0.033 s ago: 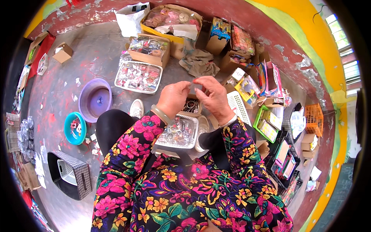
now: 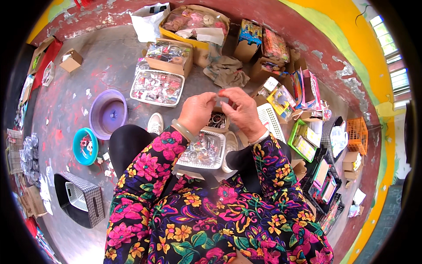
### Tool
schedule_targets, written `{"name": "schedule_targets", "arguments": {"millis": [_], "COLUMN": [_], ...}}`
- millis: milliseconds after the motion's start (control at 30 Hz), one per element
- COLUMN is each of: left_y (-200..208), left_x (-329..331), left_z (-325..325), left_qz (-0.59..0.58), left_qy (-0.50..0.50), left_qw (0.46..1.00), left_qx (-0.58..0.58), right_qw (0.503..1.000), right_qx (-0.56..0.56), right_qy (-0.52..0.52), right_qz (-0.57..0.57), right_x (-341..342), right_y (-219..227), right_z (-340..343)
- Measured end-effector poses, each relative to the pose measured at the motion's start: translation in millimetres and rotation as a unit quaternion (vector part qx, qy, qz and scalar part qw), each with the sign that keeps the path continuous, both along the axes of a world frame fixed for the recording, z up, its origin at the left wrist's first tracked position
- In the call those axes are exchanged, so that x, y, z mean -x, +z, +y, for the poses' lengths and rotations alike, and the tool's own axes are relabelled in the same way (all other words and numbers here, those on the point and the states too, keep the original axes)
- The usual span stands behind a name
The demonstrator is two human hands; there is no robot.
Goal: The person sits on the floor and repeatedly picks up small items from a white tray, places them into small clear plastic bags, and seals the bags. The person then places the sealed bags into a cardboard box.
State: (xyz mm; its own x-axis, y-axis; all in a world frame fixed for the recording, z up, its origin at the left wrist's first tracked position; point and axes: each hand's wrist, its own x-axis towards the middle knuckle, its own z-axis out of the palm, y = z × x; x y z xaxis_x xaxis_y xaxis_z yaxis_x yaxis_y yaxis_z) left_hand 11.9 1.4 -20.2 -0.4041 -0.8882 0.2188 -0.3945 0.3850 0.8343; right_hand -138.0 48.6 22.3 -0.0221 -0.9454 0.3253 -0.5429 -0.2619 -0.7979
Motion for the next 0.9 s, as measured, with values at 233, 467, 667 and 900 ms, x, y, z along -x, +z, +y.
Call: {"name": "schedule_targets", "arguments": {"millis": [233,467,667,900], "left_y": [5,1,-7,-9], "left_x": [2,3,4,3], "left_z": [2,3,2,1], "left_qz": [0.023,0.014,0.084,0.091], "left_qy": [-0.029,-0.036,-0.043,-0.075], "left_qw": [0.999,0.999,0.983,0.971], "left_qx": [0.006,0.001,-0.156,-0.207], "right_qw": [1.000,0.994,0.986,1.000], "right_qx": [-0.004,0.070,0.109,-0.011], "right_qy": [-0.021,-0.011,-0.002,0.011], "right_qz": [0.017,0.078,0.126,0.014], "right_x": [0,4,0,2], "right_y": [0,-7,-5,-13], "right_z": [1,-2,1,1]}}
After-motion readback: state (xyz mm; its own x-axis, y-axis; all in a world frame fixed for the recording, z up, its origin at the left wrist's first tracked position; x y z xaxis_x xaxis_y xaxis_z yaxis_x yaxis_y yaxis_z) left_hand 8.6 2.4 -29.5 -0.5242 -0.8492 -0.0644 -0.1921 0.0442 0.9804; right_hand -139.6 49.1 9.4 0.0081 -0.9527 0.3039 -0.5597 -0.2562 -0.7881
